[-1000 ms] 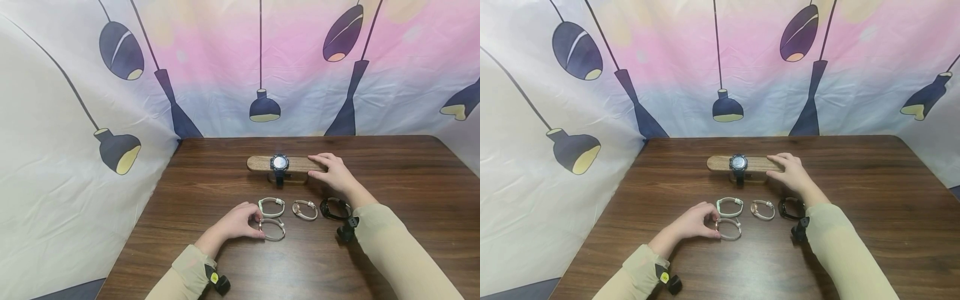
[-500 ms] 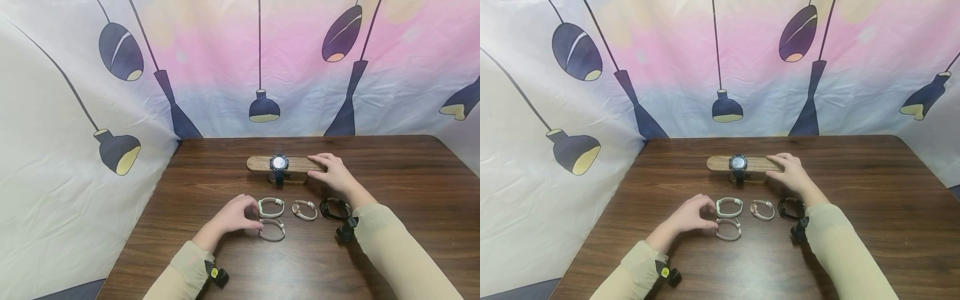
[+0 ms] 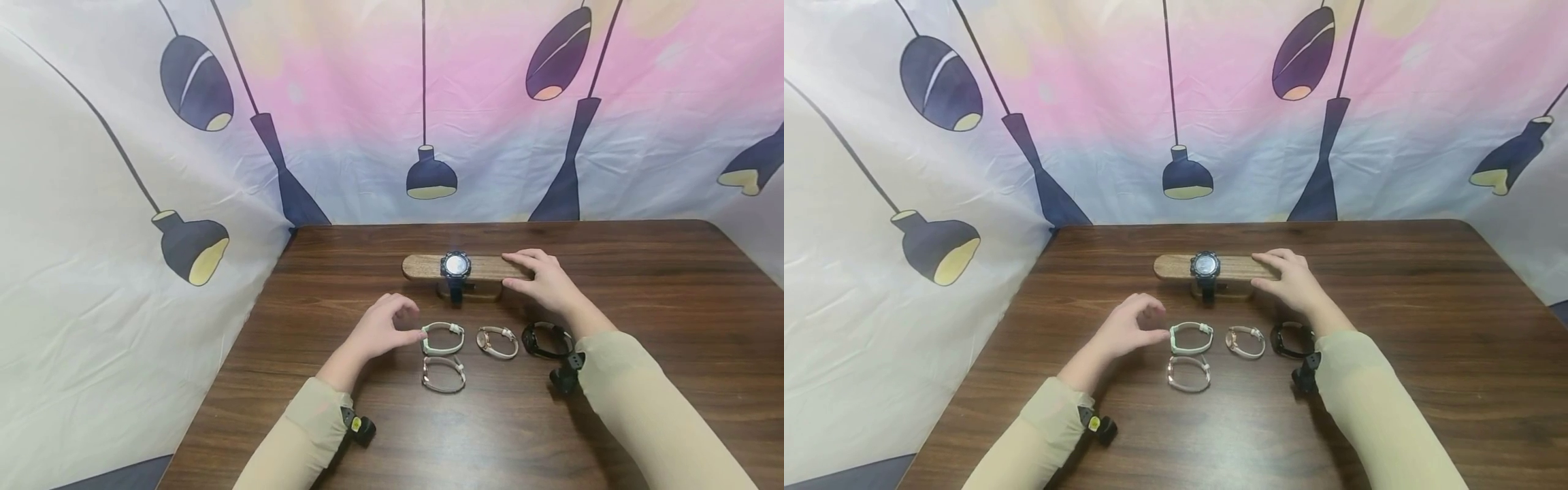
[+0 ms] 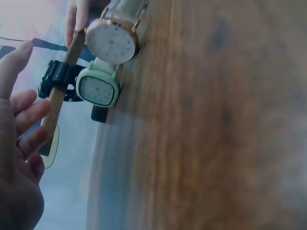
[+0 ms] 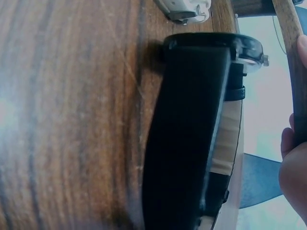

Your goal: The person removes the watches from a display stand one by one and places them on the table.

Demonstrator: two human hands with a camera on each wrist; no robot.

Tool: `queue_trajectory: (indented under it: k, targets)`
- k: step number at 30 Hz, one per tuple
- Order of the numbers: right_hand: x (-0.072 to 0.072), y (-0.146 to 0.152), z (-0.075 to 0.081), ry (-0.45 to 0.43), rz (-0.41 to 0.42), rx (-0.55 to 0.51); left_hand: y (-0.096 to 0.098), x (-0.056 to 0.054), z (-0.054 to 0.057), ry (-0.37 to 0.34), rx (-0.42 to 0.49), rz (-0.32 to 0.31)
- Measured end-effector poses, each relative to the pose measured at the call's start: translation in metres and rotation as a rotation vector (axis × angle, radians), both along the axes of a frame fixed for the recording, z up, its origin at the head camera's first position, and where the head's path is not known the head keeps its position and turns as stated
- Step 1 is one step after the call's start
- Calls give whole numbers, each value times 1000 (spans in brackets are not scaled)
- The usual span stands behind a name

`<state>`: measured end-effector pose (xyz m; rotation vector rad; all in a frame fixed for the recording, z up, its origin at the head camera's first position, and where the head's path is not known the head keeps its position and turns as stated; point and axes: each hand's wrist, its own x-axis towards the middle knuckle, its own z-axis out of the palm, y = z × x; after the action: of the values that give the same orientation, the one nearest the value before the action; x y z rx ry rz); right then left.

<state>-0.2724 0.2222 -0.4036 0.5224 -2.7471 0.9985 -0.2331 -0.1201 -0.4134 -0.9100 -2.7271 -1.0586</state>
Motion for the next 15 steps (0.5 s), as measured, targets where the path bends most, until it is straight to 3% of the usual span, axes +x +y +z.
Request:
queue_trajectory:
  k: [15]
  targets:
    - [-1,1,0,-5,3,13,7,-27,12,124,37,65]
